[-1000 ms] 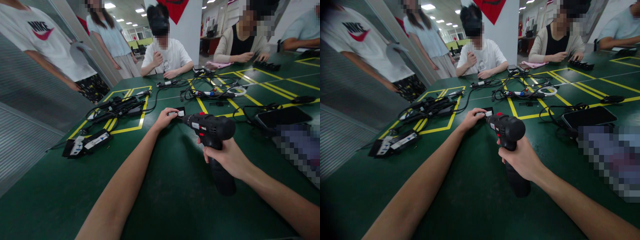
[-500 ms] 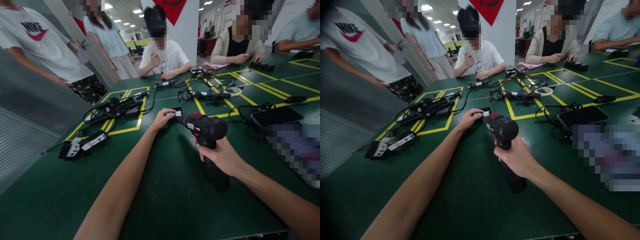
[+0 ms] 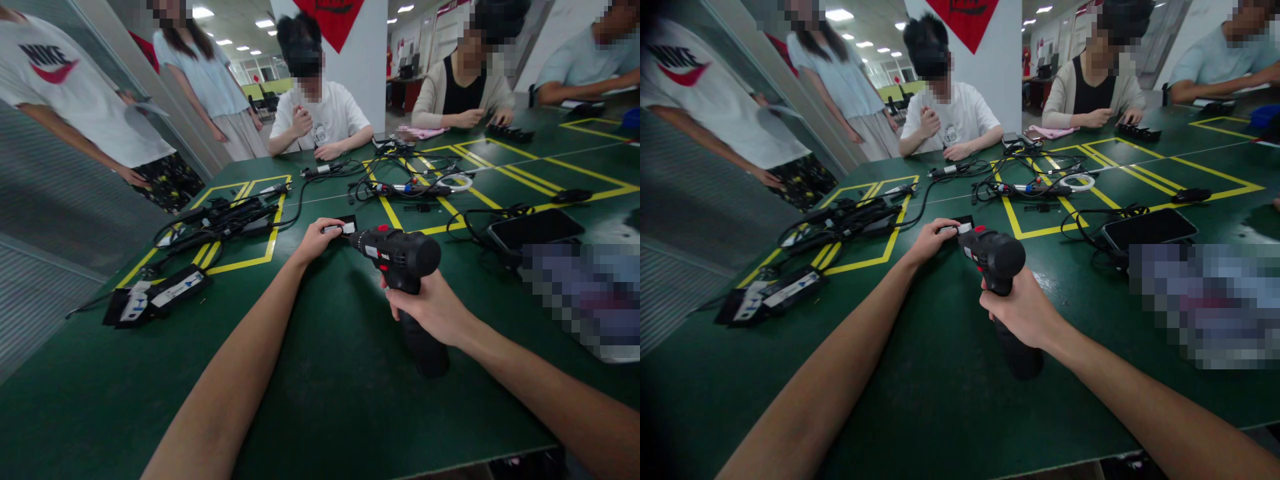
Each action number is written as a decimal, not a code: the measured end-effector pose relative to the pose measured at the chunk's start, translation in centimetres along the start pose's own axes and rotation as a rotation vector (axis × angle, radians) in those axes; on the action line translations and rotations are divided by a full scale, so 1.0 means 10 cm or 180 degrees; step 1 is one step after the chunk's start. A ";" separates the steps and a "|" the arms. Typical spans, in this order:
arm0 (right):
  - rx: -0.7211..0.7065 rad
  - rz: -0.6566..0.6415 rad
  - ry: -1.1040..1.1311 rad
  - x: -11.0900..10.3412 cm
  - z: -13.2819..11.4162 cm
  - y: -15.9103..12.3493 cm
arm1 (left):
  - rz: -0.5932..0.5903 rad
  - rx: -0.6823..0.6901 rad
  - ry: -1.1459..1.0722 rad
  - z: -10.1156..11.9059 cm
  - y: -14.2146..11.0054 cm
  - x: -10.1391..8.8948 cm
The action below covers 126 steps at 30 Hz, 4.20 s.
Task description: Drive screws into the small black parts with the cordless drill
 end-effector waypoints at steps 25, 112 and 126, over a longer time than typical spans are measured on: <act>0.0070 -0.0007 0.0094 0.01 0.04 0.01 | -0.0030 0.0021 -0.0002 0.00 0.01 0.00; 0.0109 0.0007 0.0059 0.00 0.05 0.00 | -0.0011 -0.0003 -0.0026 -0.01 0.00 -0.01; 0.0113 0.0001 0.0053 0.00 0.02 0.00 | 0.0005 0.0003 -0.0060 -0.02 0.00 -0.01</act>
Point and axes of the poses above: each hand's wrist, its own y-axis towards the middle knuckle, its own x-axis out of the palm, z = x × y, the point moved 7 cm from there along y, towards the middle knuckle, and after that the axes turned 9 degrees about -y, right-handed, at the moved point
